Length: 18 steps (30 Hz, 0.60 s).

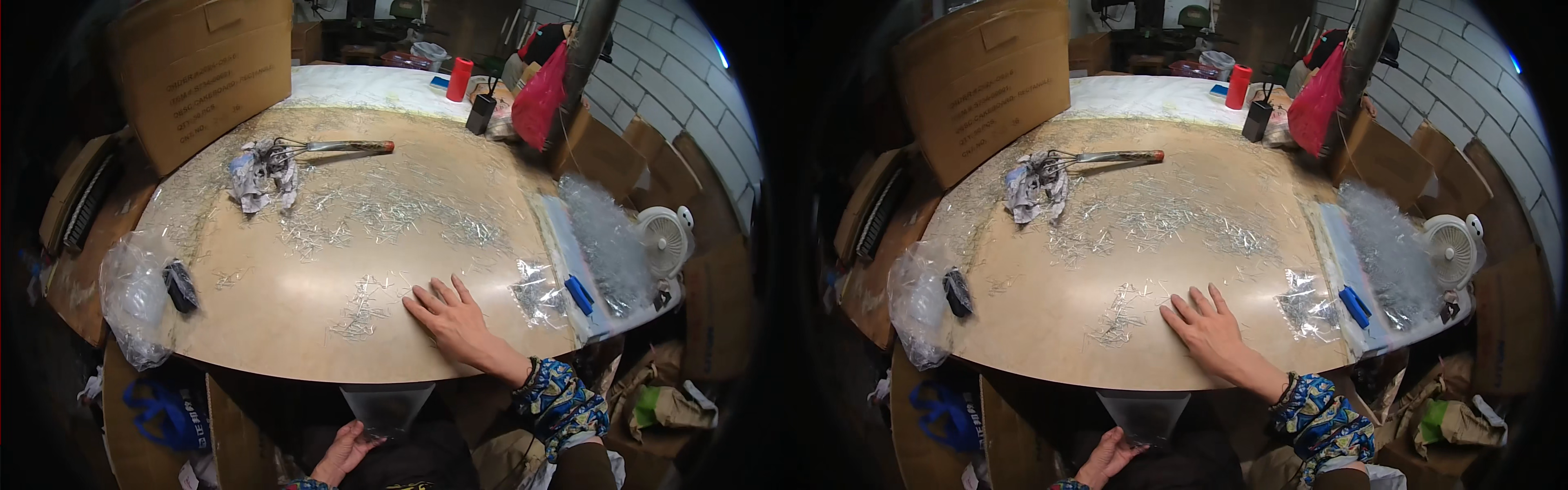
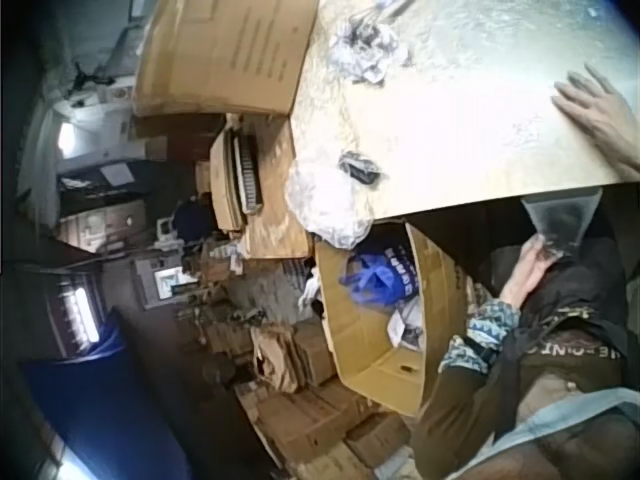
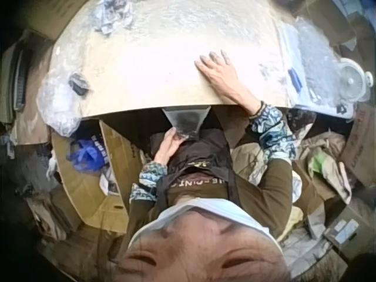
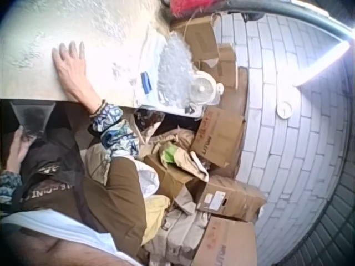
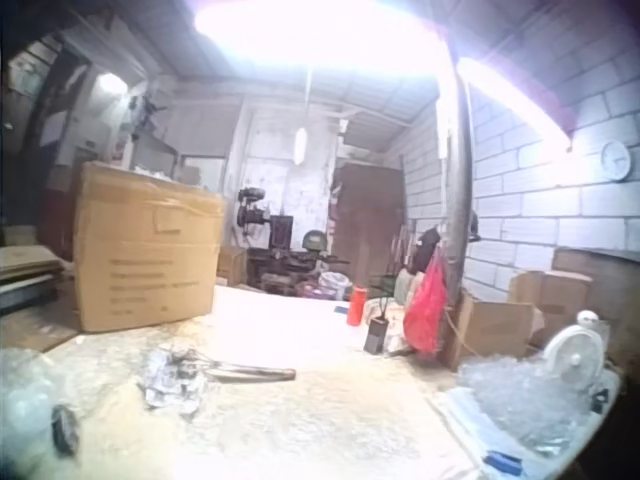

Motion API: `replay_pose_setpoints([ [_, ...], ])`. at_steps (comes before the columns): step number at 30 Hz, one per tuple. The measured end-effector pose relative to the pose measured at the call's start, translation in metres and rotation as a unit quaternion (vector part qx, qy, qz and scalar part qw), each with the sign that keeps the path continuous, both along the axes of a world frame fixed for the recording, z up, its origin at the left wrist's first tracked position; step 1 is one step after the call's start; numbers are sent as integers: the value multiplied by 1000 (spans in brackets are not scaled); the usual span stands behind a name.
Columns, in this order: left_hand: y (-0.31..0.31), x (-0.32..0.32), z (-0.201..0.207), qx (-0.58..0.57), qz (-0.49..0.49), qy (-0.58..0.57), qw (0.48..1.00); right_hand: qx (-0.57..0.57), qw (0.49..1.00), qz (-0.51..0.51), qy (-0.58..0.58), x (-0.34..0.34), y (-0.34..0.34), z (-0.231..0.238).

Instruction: Sorting small metal pins on a workbench and packaging them into plastic bags.

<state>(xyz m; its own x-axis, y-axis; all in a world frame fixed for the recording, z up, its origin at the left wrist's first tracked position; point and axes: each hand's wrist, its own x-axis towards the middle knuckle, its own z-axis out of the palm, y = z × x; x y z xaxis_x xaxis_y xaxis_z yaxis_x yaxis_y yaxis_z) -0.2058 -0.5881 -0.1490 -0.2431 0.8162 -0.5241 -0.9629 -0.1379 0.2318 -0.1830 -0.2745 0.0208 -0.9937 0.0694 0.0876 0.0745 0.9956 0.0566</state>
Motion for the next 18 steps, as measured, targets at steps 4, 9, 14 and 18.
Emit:
replay_pose_setpoints([
  [4,1,-1,3,5,-8,-4,1000,-15,1000,20,7,12,2,1],
  [9,0,0,-2,-3,-19,28,999,-5,999,31,17,20,3,1],
  [14,-1,0,-5,-6,-18,31,999,-4,999,40,-9,31,12,3],
  [18,2,-1,6,1,-7,10,1000,3,999,33,30,16,15,10],
])
